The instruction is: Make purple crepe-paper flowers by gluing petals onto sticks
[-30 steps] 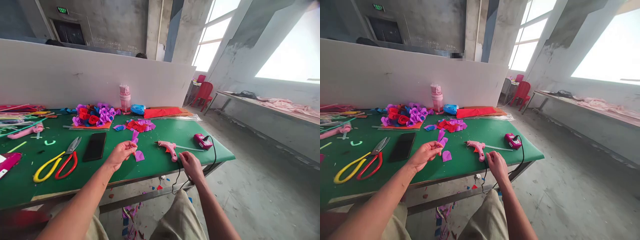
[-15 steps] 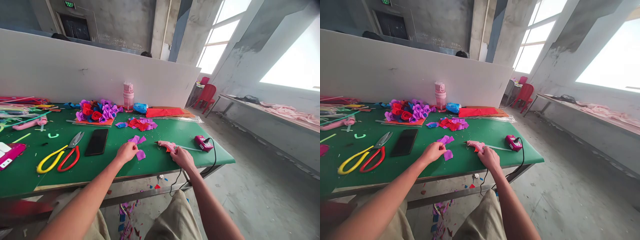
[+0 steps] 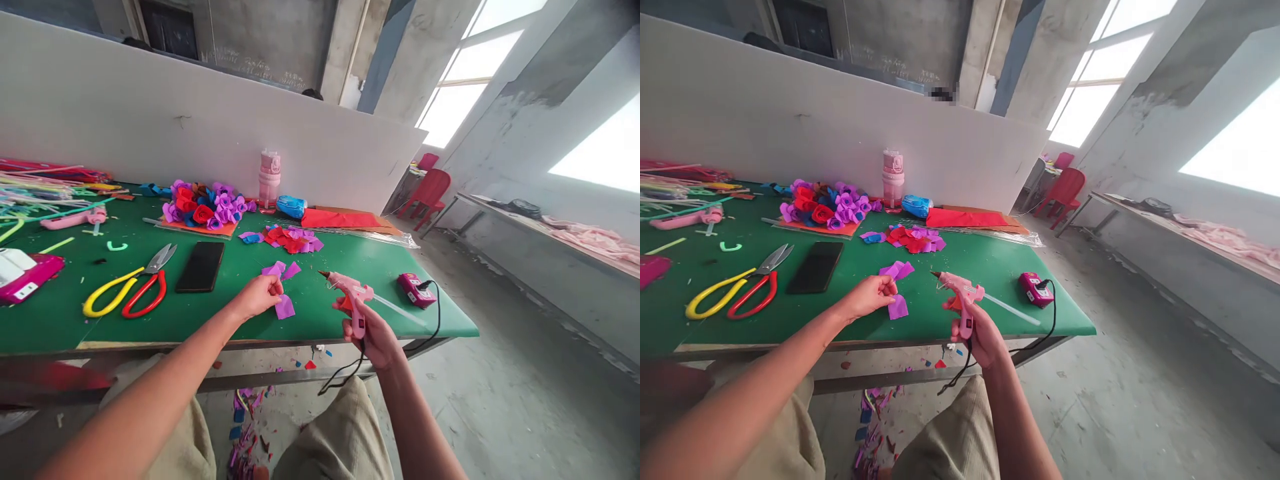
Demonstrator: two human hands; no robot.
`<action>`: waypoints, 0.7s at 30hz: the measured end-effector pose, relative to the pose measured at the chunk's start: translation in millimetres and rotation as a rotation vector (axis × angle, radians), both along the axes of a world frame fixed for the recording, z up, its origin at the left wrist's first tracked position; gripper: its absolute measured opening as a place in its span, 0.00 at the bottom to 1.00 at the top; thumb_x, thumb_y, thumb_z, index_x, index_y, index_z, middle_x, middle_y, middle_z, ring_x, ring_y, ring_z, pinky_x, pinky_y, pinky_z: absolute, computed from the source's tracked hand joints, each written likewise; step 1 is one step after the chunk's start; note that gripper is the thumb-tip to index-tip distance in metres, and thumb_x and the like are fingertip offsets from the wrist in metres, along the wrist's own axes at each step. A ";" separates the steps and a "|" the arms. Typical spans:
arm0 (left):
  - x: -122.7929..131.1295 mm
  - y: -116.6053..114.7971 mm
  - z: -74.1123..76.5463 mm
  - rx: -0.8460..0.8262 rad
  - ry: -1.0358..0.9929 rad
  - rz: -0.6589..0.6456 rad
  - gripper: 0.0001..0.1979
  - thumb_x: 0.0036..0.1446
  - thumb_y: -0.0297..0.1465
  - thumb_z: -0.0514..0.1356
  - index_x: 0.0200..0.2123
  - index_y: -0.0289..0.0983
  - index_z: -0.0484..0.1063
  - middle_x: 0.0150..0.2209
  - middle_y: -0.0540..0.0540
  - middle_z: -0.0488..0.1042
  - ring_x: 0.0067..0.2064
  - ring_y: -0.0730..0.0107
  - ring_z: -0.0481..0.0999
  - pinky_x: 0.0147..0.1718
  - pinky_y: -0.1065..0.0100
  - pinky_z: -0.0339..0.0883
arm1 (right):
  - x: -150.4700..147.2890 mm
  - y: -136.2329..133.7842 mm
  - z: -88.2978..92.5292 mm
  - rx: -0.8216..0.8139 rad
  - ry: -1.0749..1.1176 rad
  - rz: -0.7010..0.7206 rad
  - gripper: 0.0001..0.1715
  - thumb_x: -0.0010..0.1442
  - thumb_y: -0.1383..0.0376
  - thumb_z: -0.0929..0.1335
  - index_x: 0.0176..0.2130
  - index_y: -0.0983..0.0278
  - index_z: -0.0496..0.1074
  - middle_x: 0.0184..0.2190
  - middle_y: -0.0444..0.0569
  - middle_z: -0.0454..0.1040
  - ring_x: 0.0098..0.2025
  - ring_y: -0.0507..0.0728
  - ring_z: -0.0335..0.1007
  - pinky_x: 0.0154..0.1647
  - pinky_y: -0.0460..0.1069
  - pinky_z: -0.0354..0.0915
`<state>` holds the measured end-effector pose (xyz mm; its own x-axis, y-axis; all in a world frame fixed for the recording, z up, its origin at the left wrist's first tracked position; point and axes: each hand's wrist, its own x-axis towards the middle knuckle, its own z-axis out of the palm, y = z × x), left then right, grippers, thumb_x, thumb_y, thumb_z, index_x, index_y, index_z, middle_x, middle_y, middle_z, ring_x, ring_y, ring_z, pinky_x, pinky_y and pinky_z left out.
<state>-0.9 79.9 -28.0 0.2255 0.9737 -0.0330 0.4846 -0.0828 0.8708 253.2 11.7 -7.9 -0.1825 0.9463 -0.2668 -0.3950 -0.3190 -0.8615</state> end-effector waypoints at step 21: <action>8.8 -7.7 4.2 0.076 0.269 0.005 0.09 0.40 0.22 0.54 0.28 0.38 0.68 0.20 0.54 0.68 0.24 0.71 0.68 0.25 0.71 0.57 | -40.4 -12.6 32.3 0.473 -1.074 0.318 0.19 0.62 0.53 0.59 0.31 0.63 0.66 0.18 0.40 0.60 0.20 0.50 0.54 0.22 0.45 0.53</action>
